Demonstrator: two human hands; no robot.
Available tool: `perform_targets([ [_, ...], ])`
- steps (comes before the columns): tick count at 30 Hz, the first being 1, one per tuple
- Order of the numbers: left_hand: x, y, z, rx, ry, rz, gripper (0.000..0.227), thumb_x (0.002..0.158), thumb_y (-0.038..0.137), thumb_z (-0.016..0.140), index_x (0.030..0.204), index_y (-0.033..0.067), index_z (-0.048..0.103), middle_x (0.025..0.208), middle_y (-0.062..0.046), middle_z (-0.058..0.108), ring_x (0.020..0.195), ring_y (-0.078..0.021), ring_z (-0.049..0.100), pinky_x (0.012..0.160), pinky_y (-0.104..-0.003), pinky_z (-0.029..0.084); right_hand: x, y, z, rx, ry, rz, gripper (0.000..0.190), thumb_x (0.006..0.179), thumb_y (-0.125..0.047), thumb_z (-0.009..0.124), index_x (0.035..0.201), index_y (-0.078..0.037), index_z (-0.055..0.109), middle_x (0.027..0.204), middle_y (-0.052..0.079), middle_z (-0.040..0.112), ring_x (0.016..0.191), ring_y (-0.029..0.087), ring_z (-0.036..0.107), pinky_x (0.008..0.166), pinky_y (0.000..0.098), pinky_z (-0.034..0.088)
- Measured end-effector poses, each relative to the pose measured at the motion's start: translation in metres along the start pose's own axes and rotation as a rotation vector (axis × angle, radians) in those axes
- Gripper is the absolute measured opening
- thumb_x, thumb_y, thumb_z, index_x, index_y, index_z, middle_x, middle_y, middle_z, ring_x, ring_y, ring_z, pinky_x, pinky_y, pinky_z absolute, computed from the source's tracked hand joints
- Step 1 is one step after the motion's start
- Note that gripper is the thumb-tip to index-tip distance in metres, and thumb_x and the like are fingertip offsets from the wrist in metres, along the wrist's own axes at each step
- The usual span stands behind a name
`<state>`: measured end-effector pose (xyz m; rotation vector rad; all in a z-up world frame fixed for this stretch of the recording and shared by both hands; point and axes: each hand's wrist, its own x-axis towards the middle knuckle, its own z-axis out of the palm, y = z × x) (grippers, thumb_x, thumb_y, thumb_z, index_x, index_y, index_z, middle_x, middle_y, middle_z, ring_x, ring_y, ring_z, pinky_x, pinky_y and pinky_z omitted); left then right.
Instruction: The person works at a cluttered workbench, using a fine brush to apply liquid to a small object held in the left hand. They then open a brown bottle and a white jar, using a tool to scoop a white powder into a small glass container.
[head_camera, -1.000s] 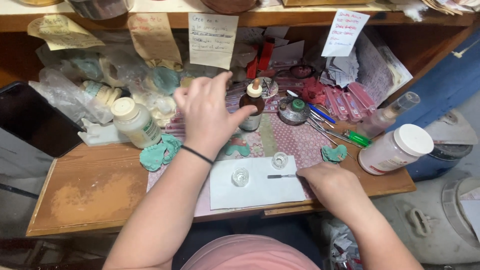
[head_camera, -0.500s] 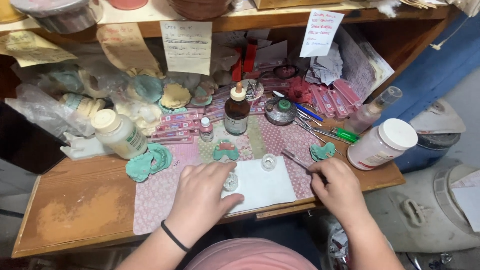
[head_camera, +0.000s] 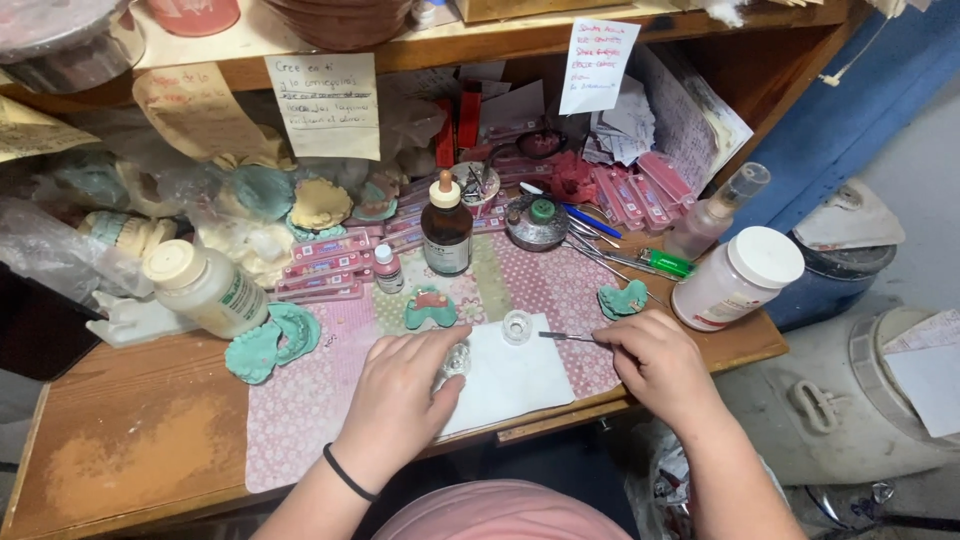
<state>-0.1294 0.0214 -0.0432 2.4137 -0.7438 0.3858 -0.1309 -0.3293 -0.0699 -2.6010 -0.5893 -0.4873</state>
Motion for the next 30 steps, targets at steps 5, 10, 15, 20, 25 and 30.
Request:
perform_targets([
  [5,0.002,0.003,0.002,-0.102,-0.090,-0.073,0.055,0.085,0.018,0.073,0.138,0.0139,0.058,0.133,-0.007,0.070,0.114,-0.0305,0.068,0.085,-0.047,0.057,-0.007,0.004,0.006,0.007,0.073,-0.027,0.036,0.085,0.003,0.068,0.112,-0.016,0.079,0.102,0.005,0.072,0.097,0.027,0.065,0.083,0.0405,0.054],
  [10,-0.002,0.002,0.007,-0.078,-0.090,-0.043,0.053,0.088,0.016,0.071,0.139,0.0132,0.058,0.136,-0.007,0.069,0.122,-0.0304,0.066,0.091,-0.046,0.056,-0.019,-0.003,-0.015,-0.024,0.350,-0.073,0.022,0.092,0.001,0.067,0.109,-0.008,0.078,0.105,0.009,0.074,0.096,0.028,0.068,0.088,0.0406,0.054],
  [15,-0.001,0.004,0.006,-0.094,-0.141,-0.072,0.052,0.089,0.014,0.067,0.139,0.0158,0.058,0.135,-0.004,0.070,0.120,-0.0290,0.067,0.090,-0.046,0.056,-0.024,0.027,-0.047,-0.180,0.963,0.063,0.015,0.098,0.013,0.076,0.106,0.009,0.064,0.103,0.025,0.063,0.096,0.039,0.058,0.093,0.0483,0.045],
  [20,-0.003,0.004,0.008,-0.100,-0.123,-0.081,0.059,0.088,0.013,0.066,0.146,0.0152,0.053,0.145,-0.006,0.064,0.128,-0.0302,0.063,0.095,-0.047,0.056,-0.005,0.050,-0.058,0.182,0.623,0.505,0.125,0.069,-0.021,0.092,0.163,-0.007,0.012,0.154,0.026,0.045,0.142,0.035,0.045,0.111,0.0490,0.038],
  [25,-0.006,0.002,0.010,-0.095,-0.102,-0.091,0.062,0.086,0.016,0.069,0.146,0.0154,0.052,0.145,-0.007,0.063,0.131,-0.0291,0.061,0.100,-0.045,0.053,0.004,0.039,-0.061,0.234,0.600,0.637,0.122,0.069,-0.021,0.091,0.163,-0.010,0.014,0.160,0.022,0.040,0.140,0.029,0.048,0.116,0.0393,0.033],
  [30,-0.007,0.003,0.005,-0.108,-0.079,-0.111,0.066,0.085,0.020,0.071,0.148,0.0173,0.052,0.150,-0.006,0.060,0.136,-0.0273,0.057,0.104,-0.044,0.050,-0.009,0.044,-0.066,0.223,0.701,0.517,0.120,0.069,-0.019,0.092,0.162,-0.004,0.018,0.153,0.025,0.046,0.135,0.029,0.050,0.117,0.0373,0.034],
])
